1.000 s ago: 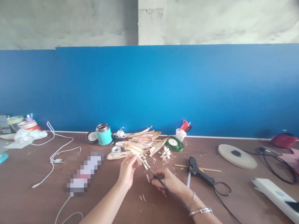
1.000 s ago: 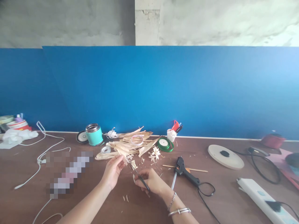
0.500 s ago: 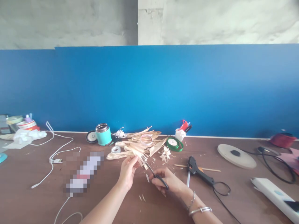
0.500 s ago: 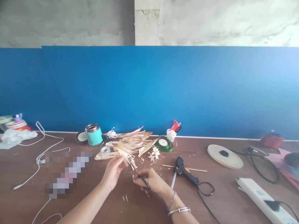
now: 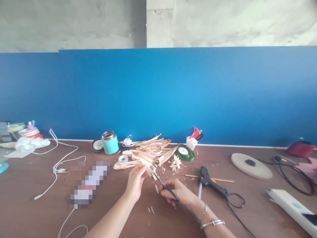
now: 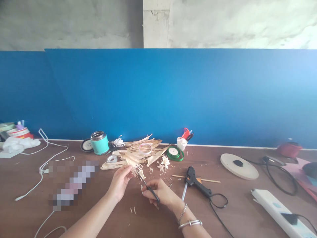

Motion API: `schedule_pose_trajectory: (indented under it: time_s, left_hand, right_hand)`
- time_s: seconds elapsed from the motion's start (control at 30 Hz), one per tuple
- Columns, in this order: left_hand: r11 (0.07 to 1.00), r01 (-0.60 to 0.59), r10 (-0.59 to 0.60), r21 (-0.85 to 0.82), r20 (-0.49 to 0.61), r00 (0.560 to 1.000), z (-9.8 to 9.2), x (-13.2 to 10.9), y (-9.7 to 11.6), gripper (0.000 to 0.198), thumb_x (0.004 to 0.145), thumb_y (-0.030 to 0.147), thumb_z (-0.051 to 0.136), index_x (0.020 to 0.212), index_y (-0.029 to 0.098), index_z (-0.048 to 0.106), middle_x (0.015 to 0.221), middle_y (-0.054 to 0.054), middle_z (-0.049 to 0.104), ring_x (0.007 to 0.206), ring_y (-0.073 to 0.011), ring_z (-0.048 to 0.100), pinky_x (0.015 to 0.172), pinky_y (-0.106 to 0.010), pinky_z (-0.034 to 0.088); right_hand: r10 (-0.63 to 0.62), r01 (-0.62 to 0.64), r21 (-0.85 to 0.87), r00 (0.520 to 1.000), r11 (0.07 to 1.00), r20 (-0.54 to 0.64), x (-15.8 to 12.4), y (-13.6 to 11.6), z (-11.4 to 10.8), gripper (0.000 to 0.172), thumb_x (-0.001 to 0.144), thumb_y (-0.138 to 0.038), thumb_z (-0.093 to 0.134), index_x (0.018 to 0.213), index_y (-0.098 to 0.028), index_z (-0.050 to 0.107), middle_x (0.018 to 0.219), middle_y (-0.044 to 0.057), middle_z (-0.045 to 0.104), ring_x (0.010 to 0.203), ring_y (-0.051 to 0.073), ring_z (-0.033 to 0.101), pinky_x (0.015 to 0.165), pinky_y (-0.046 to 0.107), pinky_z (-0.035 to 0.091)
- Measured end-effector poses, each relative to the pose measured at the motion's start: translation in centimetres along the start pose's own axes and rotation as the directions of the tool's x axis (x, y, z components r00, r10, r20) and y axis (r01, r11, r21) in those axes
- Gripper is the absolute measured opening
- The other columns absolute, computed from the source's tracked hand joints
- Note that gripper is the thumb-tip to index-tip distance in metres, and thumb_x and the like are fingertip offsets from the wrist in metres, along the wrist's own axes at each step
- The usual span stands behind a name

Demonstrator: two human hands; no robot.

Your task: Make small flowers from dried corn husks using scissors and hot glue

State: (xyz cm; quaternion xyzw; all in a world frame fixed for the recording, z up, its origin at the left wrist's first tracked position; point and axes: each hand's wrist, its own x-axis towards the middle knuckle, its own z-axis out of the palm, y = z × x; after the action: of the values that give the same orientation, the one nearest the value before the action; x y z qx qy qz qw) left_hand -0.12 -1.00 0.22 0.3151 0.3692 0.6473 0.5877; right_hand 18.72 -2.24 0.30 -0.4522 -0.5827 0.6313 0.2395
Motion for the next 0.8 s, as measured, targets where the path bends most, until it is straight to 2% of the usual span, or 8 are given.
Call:
schedule_pose_trajectory:
  time_s: [0.2,0.4,0.67,0.8]
  left_hand:
    - [0.995,0.066,-0.067,0.068,0.017,0.998,0.23,-0.11,-0.04,0.018,0.064,0.030,0.076,0.065,0.013,0.069,0.066,-0.002,0.068,0.059,-0.0113,0.058,0.059,-0.022,0.043]
    - [0.987,0.081,-0.068,0.141,-0.097,0.993,-0.04,0.10,-0.36,0.028,0.056,0.031,0.081,0.076,0.014,0.074,0.074,-0.006,0.073,0.066,-0.0162,0.064,0.066,-0.026,0.047]
    - [0.977,0.066,-0.051,0.202,-0.077,0.996,-0.64,0.49,-0.91,0.028,0.063,0.034,0.077,0.083,0.014,0.074,0.079,-0.008,0.073,0.071,-0.0179,0.065,0.070,-0.028,0.047]
    - [0.977,0.072,-0.055,0.202,-0.085,0.995,-0.71,0.59,-0.97,0.030,0.062,0.034,0.078,0.085,0.015,0.074,0.080,-0.008,0.074,0.070,-0.0178,0.065,0.070,-0.028,0.047]
  right_hand:
    - [0.016,-0.016,-0.017,1.000,1.000,-0.015,-0.22,-0.49,0.15,0.029,0.064,-0.035,0.068,0.083,-0.013,0.066,0.043,-0.008,0.049,0.037,0.005,0.041,0.036,0.015,0.032]
    - [0.048,-0.049,-0.049,0.998,0.998,-0.027,-0.25,-0.59,0.16,0.028,0.067,-0.036,0.067,0.084,-0.014,0.066,0.043,-0.008,0.051,0.033,0.005,0.041,0.033,0.016,0.031]
    - [0.060,-0.061,-0.056,0.998,0.997,-0.026,-0.37,-0.81,0.19,0.027,0.068,-0.036,0.066,0.084,-0.014,0.066,0.043,-0.008,0.051,0.032,0.005,0.042,0.032,0.015,0.030]
    - [0.034,-0.035,-0.068,0.999,0.997,-0.018,-0.36,-0.71,0.12,0.027,0.069,-0.035,0.065,0.084,-0.013,0.067,0.043,-0.008,0.051,0.032,0.004,0.041,0.032,0.015,0.028]
